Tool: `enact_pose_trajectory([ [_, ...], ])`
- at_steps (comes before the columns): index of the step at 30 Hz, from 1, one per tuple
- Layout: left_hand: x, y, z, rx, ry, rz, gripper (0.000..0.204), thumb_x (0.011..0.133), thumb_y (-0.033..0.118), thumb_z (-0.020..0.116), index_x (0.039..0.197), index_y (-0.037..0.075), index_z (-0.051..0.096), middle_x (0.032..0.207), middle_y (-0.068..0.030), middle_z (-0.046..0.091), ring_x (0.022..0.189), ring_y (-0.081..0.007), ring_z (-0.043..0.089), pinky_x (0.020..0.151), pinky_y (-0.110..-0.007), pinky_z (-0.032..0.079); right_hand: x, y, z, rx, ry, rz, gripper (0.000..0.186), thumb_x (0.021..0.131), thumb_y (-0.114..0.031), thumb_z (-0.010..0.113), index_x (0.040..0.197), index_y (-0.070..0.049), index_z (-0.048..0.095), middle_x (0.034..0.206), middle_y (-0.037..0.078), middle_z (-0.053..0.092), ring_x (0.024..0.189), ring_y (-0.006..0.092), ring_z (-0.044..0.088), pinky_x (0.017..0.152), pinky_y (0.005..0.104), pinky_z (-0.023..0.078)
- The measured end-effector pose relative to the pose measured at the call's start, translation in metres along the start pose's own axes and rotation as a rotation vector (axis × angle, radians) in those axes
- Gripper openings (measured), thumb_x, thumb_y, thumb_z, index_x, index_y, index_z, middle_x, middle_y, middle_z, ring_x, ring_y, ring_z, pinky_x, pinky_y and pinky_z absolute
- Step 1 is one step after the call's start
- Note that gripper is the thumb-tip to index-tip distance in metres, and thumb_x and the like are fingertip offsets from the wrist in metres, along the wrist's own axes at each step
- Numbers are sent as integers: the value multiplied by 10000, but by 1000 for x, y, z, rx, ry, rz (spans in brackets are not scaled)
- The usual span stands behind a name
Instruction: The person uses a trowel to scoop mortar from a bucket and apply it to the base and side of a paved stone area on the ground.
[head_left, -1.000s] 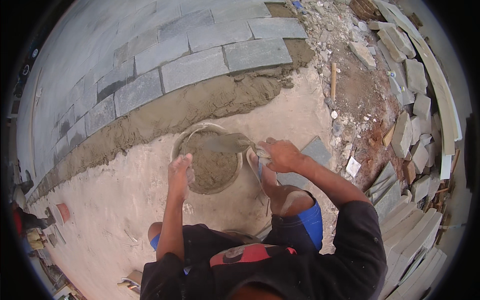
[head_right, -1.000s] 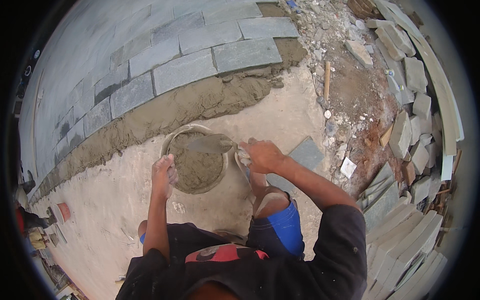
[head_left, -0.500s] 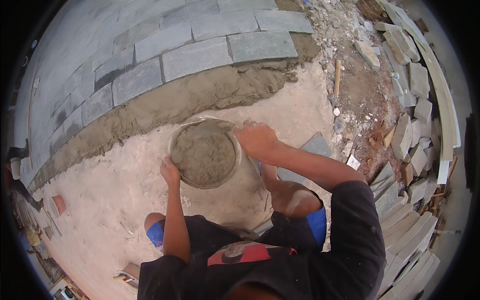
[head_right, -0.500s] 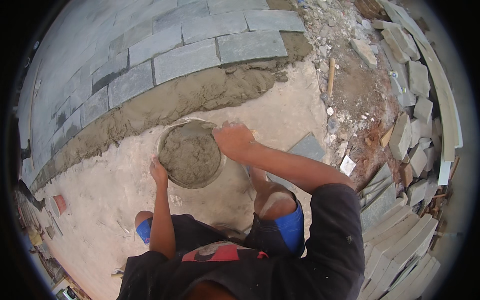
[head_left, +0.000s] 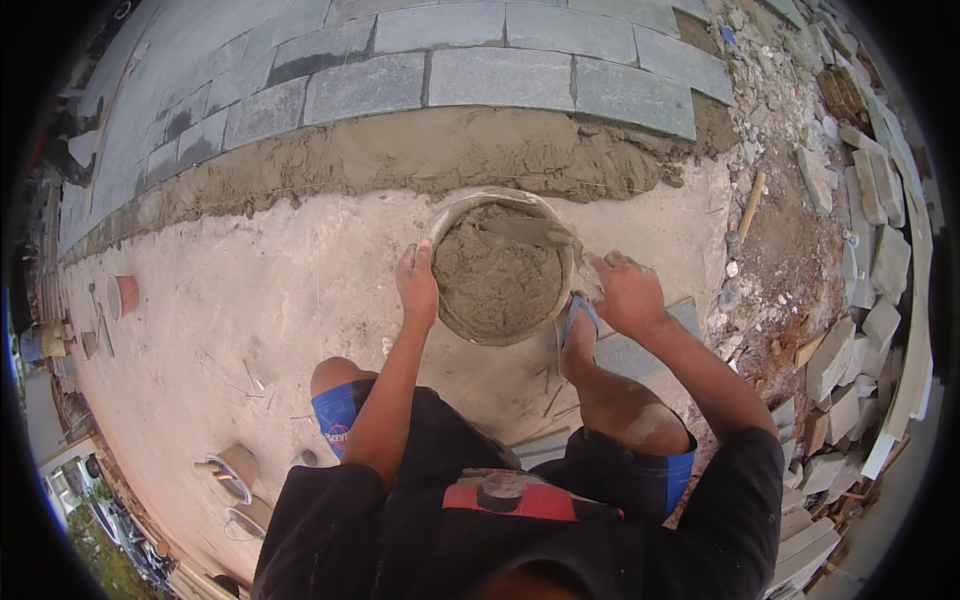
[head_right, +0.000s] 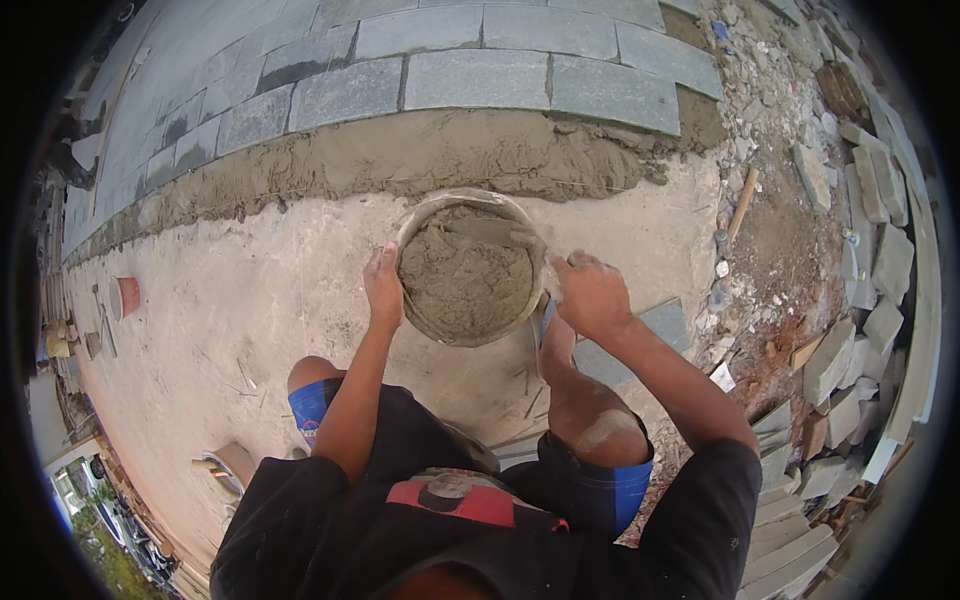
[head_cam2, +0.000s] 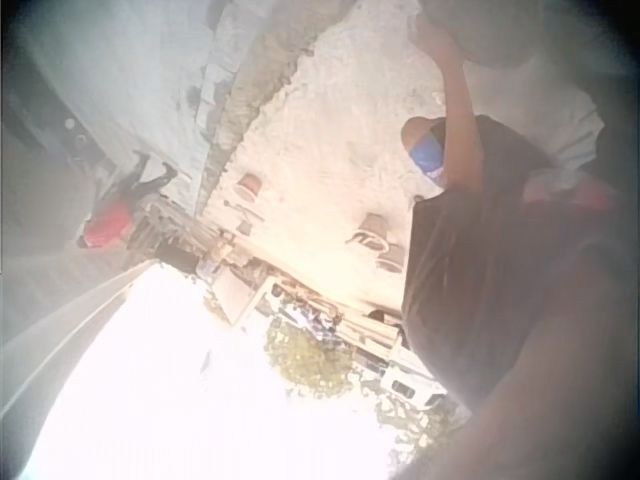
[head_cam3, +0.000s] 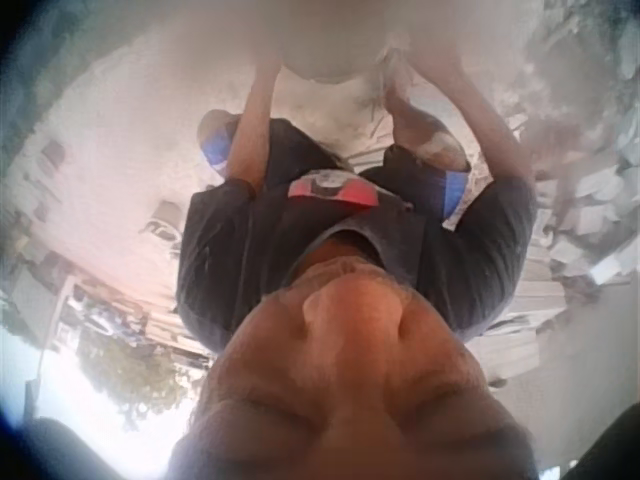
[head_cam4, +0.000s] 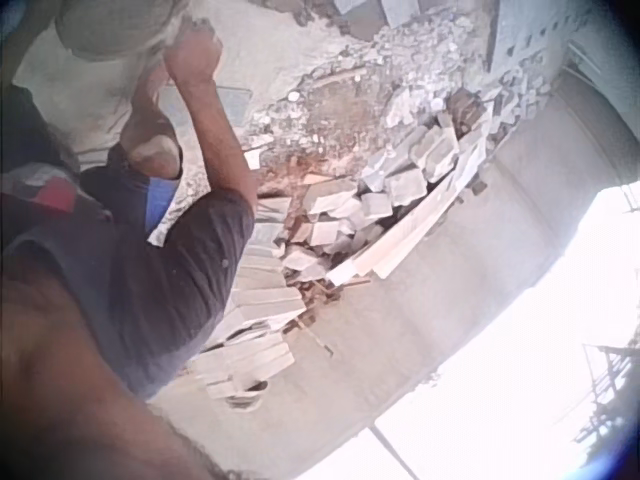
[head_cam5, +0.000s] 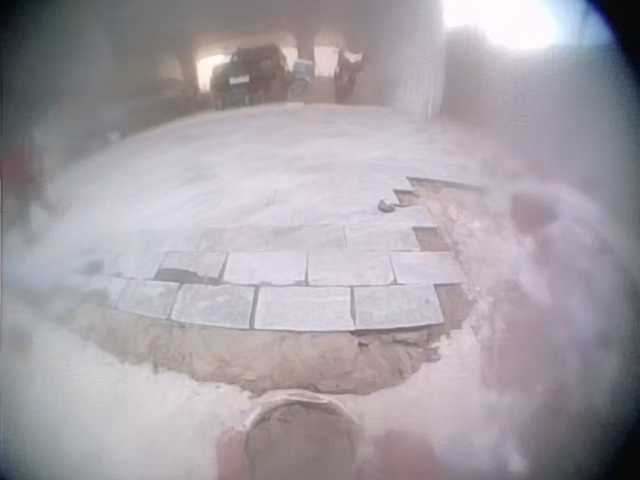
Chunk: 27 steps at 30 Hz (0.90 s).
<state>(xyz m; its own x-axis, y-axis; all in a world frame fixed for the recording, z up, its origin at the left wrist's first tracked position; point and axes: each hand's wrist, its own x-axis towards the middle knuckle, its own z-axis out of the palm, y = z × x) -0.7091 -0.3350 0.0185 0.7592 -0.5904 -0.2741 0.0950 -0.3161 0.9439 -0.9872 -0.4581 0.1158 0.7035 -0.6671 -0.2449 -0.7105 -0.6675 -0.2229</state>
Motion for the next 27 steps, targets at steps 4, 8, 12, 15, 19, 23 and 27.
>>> enact_pose_trajectory([
  [4, -2, 3, 4, -46, -39, 0, 394, 983, 316, 504, 946, -63, 606, 865, -76, 589, 788, -174, 498, 745, -308, 421, 9, 2, 24, 278, -149, 144, 440, 746, -193, 681, 1159, -59, 613, 981, 174, 658, 939, 347, 644, 758, 429, 523],
  [8, 5, -21, 6, 37, -51, 9, 400, 978, 328, 508, 948, -59, 605, 860, -91, 580, 789, -184, 490, 749, -323, 413, 16, -19, 85, 643, -222, 95, 338, 769, -208, 658, 1061, -40, 649, 982, 176, 673, 931, 355, 642, 775, 418, 509],
  [12, 2, -10, 5, -78, -20, -43, 416, 974, 322, 516, 1015, -82, 606, 969, -126, 598, 881, -195, 518, 826, -315, 412, 9, -30, 78, 836, -314, 153, 320, 776, -222, 656, 1034, -32, 651, 977, 187, 671, 901, 353, 646, 807, 384, 503],
  [15, 5, -12, 2, -184, -26, -115, 443, 970, 323, 522, 1068, -102, 599, 1056, -146, 602, 948, -204, 532, 881, -306, 406, 2, -24, 45, 790, -341, 112, 380, 749, -222, 683, 1089, -58, 635, 986, 176, 667, 916, 333, 644, 845, 385, 494],
  [19, -4, 18, 9, -292, -20, -183, 447, 965, 317, 534, 1085, -109, 595, 1084, -144, 606, 967, -195, 536, 896, -296, 404, -16, -2, 55, 282, 76, -38, 487, 705, -216, 726, 1161, -100, 600, 1029, 141, 623, 940, 328, 622, 842, 418, 498],
  [23, 6, 5, 4, -77, 21, -175, 412, 959, 303, 550, 1082, -87, 597, 1034, -104, 608, 934, -173, 529, 876, -288, 404, -20, 2, 52, 39, 198, -61, 514, 693, -205, 736, 1175, -106, 588, 1047, 132, 575, 960, 346, 603, 800, 443, 510],
  [27, 1, 7, 5, -220, -37, -186, 407, 953, 319, 564, 1094, -62, 590, 1016, -72, 583, 941, -169, 506, 883, -287, 387, -24, -3, 1, 176, 97, 165, 598, 704, -202, 733, 1246, -48, 536, 1150, 230, 598, 1034, 402, 587, 890, 473, 477],
])
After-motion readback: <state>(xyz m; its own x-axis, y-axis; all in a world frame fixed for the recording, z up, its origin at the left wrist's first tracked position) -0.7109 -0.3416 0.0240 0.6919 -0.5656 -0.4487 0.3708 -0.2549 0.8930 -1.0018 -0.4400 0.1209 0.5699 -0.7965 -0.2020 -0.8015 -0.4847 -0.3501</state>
